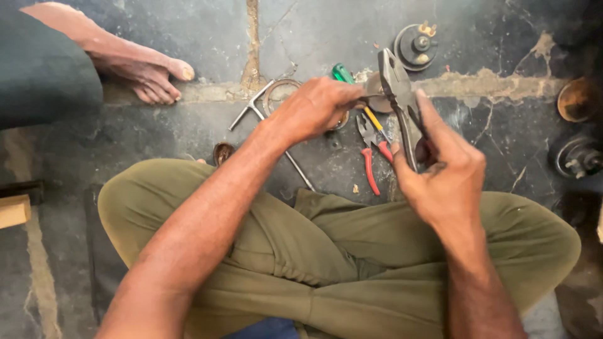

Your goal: The person sits on the floor and uses pliers and a screwdriver to disassemble and adjust a small circular electrical component. They repeatedly hammer a part of the component with the pliers and use the screwdriver to manipulate internal parts.

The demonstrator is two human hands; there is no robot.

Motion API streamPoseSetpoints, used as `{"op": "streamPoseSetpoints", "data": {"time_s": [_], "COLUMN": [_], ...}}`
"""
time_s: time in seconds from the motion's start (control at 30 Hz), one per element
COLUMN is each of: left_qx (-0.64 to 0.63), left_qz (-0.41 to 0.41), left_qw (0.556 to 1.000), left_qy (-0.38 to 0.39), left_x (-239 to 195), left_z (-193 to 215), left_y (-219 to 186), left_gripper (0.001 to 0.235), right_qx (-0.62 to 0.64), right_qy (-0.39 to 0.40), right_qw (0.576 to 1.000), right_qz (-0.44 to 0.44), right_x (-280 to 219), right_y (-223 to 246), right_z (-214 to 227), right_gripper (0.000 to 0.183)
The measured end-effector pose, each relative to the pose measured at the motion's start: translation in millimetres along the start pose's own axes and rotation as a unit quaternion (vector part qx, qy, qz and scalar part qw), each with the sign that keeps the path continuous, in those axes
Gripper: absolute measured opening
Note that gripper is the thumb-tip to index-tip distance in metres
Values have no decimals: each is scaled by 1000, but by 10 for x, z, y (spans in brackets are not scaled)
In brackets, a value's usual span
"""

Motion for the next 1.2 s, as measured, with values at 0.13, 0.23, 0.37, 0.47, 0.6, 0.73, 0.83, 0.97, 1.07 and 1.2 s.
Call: {"op": "streamPoseSetpoints", "data": {"time_s": [0.13, 0.23, 0.37, 0.47, 0.6, 0.73, 0.83, 0.97, 1.07, 1.2], "left_qx": [-3, 1, 39, 49, 48, 96, 141, 173, 174, 168], "left_qz": [-5, 15, 28, 32, 31, 14, 57, 119, 91, 104], "left_qw": [1000, 1000, 997, 996, 997, 994, 988, 974, 980, 979], "left_qy": [-5, 13, 56, 62, 56, 42, 41, 85, 41, 43], "left_x": [35, 12, -3, -51, -157, -259, -381, -486, -452, -448], "left_z": [77, 82, 62, 66, 71, 79, 64, 21, 14, -24], "left_y": [-31, -77, -101, -97, -80, -84, -45, 36, 29, 112], "left_gripper": [20, 16, 20, 21, 33, 63, 103, 120, 109, 104], "right_qx": [-43, -205, -323, -293, -70, 21, -81, -163, -230, -322], "right_qy": [-44, 10, 122, 114, -28, -69, -61, -52, -31, 30], "right_qw": [998, 978, 933, 945, 993, 965, 927, 913, 904, 889], "right_qz": [23, -44, -105, -91, 86, 251, 361, 370, 358, 324], "right_x": [93, 170, 170, 187, 223, 39, -53, -65, -101, -161], "right_y": [-204, -582, -965, -923, -348, 234, 423, 393, 329, 169], "right_z": [-48, -193, -459, -480, -222, -122, -269, -352, -357, -490], "right_gripper": [55, 57, 64, 84, 92, 63, 48, 33, 32, 3]}}
Point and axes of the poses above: each hand's wrist, its own x-axis towards the middle knuckle, its own z-axis out of the back of the hand, y = z × x, the point moved 5 cm from there along x, towards the middle knuckle, and after that the axes turned 15 degrees about -y, right-handed, at the moved point
